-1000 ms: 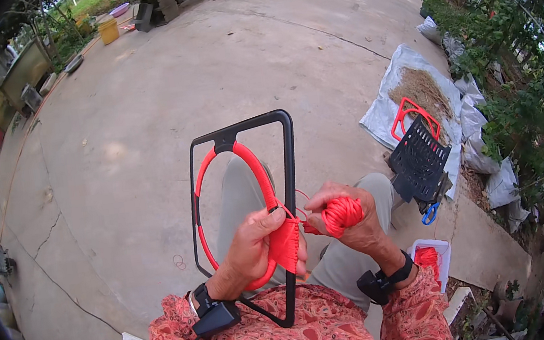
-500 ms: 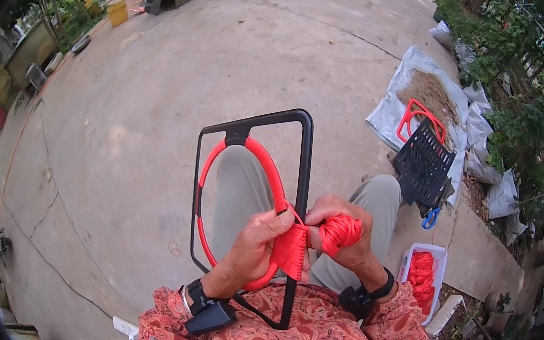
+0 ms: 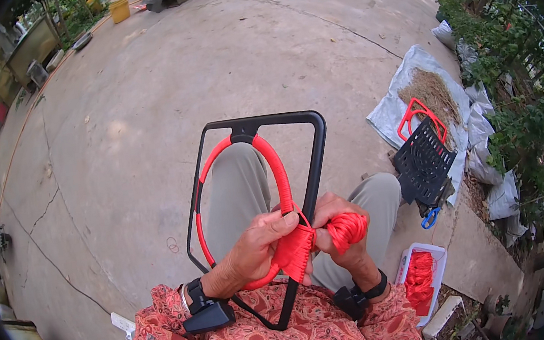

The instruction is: The person is weaving a red plastic cord around a black circular and rectangular frame, likely a furniture component.

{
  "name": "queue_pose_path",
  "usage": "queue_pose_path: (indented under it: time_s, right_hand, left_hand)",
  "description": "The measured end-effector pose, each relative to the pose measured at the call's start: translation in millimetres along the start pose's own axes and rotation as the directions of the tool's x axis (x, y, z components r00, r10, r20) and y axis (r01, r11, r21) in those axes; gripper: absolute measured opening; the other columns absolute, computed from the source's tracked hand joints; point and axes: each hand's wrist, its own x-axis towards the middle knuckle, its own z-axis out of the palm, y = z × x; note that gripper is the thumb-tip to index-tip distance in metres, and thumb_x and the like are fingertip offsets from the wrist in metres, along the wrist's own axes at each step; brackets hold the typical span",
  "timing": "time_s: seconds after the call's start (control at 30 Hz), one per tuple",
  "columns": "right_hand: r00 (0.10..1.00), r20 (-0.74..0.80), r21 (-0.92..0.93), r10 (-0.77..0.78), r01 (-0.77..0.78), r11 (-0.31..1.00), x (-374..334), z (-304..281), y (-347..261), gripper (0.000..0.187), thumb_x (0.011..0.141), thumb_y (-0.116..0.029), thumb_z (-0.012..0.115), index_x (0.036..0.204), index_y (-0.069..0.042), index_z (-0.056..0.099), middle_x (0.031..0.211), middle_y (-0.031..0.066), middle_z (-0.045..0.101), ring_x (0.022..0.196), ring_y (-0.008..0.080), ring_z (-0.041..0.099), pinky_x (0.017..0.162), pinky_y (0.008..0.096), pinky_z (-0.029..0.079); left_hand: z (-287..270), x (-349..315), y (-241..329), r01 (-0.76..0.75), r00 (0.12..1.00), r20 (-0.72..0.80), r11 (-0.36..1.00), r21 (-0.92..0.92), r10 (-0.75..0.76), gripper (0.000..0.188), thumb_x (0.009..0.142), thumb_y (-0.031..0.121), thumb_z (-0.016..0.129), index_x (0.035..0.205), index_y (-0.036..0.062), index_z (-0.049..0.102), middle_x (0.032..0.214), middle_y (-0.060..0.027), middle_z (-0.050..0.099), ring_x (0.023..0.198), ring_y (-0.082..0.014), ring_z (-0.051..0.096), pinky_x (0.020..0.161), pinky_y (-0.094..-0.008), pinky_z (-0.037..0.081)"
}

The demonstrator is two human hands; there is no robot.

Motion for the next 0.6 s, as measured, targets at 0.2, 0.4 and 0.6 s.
queue_pose_path:
  time_s: [0.2, 0.4, 0.6]
  right_hand:
    - [0.992, -0.039, 0.179, 0.118, -0.109, 0.978, -9, -5, 7, 0.010, 0.073, 0.003, 0.065, 0.079, -0.001, 0.059, 0.077, 0.0057, 0.059, 0.071, 0.0158, 0.058, 0.066, 0.0295, 0.047]
    - [0.988, -0.068, 0.046, 0.136, -0.133, 0.990, -8, 3, 0, 0.013, 0.075, 0.007, 0.066, 0.084, 0.000, 0.061, 0.083, 0.0075, 0.062, 0.075, 0.0168, 0.060, 0.070, 0.0289, 0.048]
    - [0.994, -0.103, -0.069, 0.025, -0.033, 0.997, -8, 2, 4, 0.020, 0.072, 0.006, 0.072, 0.088, -0.001, 0.063, 0.084, 0.0081, 0.063, 0.076, 0.0182, 0.061, 0.070, 0.0285, 0.049]
  left_hand:
    - [2, 3, -2, 0.011, 1.000, 0.013, 0.997, -0.077, -0.010, 0.034, 0.096, 0.028, 0.049, 0.104, -0.0053, 0.048, 0.082, -0.0193, 0.062, 0.066, -0.0315, 0.067, 0.057, -0.0443, 0.060]
    - [-7, 3, -2, -0.010, 1.000, -0.026, 0.998, -0.060, 0.009, 0.033, 0.096, 0.025, 0.050, 0.107, -0.0056, 0.048, 0.084, -0.0189, 0.062, 0.066, -0.0310, 0.067, 0.055, -0.0432, 0.060]
    - [-2, 5, 0, 0.002, 1.000, -0.014, 0.995, -0.097, -0.003, 0.035, 0.096, 0.027, 0.050, 0.107, -0.0061, 0.048, 0.084, -0.0200, 0.062, 0.065, -0.0322, 0.067, 0.055, -0.0440, 0.060]
